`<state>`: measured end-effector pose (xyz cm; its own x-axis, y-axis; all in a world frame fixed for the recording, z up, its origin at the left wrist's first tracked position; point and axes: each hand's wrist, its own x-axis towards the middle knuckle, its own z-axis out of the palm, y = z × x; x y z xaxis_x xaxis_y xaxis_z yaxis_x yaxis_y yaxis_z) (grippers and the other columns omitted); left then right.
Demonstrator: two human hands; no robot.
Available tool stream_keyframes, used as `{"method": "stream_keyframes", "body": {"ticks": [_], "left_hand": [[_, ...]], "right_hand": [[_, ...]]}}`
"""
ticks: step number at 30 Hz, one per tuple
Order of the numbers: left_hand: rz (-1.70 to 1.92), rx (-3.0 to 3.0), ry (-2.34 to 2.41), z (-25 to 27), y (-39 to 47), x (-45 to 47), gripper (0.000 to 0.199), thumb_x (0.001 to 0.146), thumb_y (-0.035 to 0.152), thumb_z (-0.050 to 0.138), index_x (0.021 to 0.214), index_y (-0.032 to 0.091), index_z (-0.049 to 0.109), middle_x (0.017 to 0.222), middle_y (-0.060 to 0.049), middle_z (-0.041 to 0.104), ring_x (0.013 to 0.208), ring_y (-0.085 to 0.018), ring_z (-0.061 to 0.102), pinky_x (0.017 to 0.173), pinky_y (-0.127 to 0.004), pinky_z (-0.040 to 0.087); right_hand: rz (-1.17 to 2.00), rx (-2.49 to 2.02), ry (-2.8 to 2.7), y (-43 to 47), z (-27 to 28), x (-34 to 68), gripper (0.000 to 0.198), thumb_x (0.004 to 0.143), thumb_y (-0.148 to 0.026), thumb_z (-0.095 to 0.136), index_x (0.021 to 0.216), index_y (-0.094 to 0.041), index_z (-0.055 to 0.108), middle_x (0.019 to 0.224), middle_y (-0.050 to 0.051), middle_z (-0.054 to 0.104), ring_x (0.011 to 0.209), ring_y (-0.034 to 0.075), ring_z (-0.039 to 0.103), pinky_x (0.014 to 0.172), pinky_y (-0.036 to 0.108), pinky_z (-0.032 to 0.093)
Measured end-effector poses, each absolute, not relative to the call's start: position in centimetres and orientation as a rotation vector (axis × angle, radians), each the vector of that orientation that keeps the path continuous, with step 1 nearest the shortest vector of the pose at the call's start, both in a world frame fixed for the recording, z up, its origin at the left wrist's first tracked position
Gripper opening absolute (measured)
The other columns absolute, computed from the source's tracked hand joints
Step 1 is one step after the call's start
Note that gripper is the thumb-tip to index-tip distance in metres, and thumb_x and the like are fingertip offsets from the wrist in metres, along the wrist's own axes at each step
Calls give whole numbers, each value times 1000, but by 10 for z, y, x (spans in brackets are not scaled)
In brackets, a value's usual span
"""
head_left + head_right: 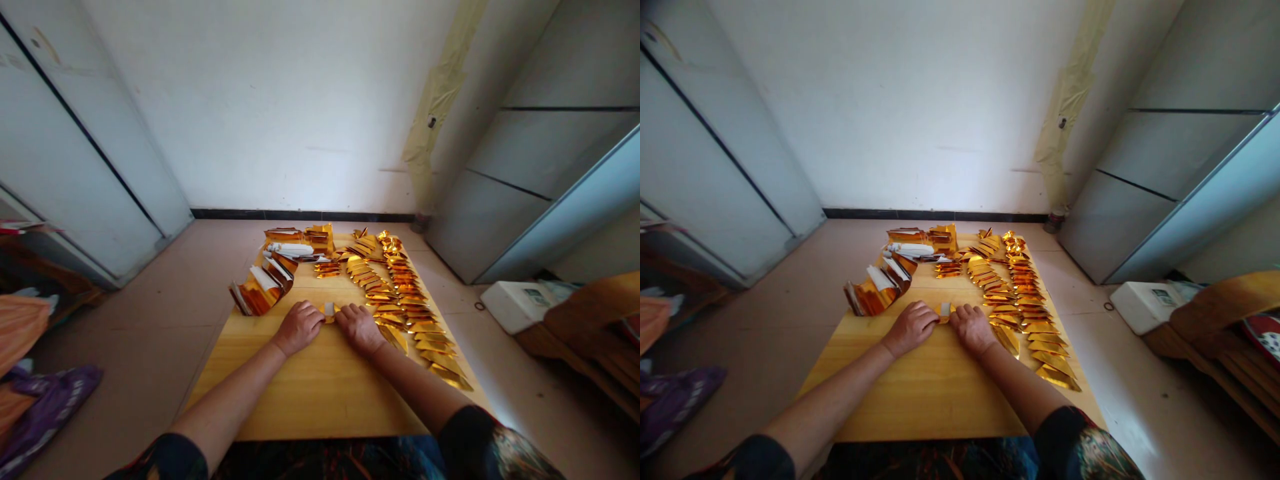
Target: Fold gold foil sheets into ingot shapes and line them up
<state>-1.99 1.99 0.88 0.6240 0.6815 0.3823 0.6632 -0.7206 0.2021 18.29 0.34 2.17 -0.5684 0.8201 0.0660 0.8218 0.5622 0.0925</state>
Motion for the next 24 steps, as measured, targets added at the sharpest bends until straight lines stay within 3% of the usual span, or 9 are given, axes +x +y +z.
{"method": "stream_keyframes", "body": {"ticks": [11, 24], "left_hand": [[722, 2222, 1527, 7, 34, -8, 28, 80, 11, 53, 103, 23, 66, 96, -2, 71, 90, -16, 62, 83, -31, 46], [675, 2065, 1734, 15, 34, 1, 21, 79, 17, 58, 97, 24, 66, 95, 0, 73, 89, -16, 65, 85, -32, 41]], "right_hand": [[287, -1923, -2401, 16, 34, 171, 19, 94, -22, 43, 95, -18, 61, 98, 6, 64, 93, 15, 58, 77, 23, 38], [186, -2090, -2304, 16, 38, 160, 22, 95, -22, 37, 97, -16, 58, 98, 10, 67, 93, 19, 63, 75, 28, 42]]}}
